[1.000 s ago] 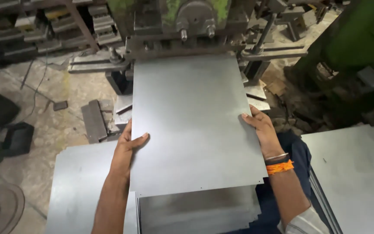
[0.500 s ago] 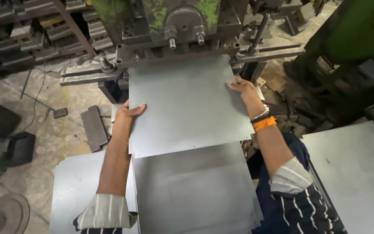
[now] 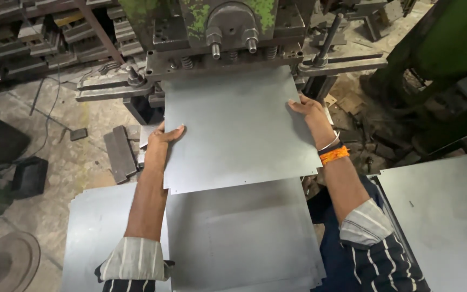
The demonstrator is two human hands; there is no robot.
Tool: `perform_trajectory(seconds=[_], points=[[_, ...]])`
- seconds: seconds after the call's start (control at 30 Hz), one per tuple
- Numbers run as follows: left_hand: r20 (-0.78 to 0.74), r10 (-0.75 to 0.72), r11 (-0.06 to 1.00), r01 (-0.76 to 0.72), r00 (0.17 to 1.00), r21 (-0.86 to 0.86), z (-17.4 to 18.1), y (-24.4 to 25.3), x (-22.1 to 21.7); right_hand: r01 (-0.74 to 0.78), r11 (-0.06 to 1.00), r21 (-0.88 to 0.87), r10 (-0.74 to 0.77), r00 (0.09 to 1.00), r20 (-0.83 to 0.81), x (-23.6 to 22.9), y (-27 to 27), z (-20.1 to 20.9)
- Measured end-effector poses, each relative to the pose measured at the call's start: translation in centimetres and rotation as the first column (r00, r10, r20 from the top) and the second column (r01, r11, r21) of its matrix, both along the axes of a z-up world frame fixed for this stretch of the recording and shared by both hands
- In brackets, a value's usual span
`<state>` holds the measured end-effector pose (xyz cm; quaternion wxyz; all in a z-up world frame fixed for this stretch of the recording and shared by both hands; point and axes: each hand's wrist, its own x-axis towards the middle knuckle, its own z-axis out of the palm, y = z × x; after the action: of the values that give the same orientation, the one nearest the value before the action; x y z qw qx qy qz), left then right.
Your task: Taking stamped metal sheets from a press machine and organizing them into stacks.
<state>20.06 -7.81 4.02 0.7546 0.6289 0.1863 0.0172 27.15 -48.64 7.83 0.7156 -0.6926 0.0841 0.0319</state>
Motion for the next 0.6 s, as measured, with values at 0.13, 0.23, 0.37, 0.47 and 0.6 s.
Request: perform_trajectory(seconds=[0.13, 0.23, 0.37, 0.47, 0.6], points=[[0.006, 0.030, 0.999, -0.029, 1.000, -0.044, -0.1, -0.1, 0.0, 0.008, 0.998, -0.059, -0.010, 0.999, -0.030, 0.5, 0.0, -0.7], [0.006, 0.042, 0.997, -0.042, 0.999, -0.066, -1.4, 0.4, 0.7, 0.004, 0.996, -0.094, -0.007, 0.999, -0.033, 1.1, -0.3, -1.1], [0.013, 0.040, 0.999, -0.039, 0.999, -0.025, -1.8, 0.4, 1.3, 0.027, 0.972, -0.233, -0.036, 0.999, -0.033, 0.2, 0.1, -0.4], [-0.009, 0.036, 0.990, -0.034, 0.999, 0.134, -1.0, -0.3, 0.7, 0.023, 0.975, -0.222, -0.019, 1.000, 0.022, 0.1, -0.2, -0.6], [-0.071, 0.002, 0.896, 0.030, 0.998, 0.444, -0.6, -1.2, 0.1, 0.028, 0.898, -0.440, 0.044, 0.987, 0.152, 0.5, -1.0, -2.2]])
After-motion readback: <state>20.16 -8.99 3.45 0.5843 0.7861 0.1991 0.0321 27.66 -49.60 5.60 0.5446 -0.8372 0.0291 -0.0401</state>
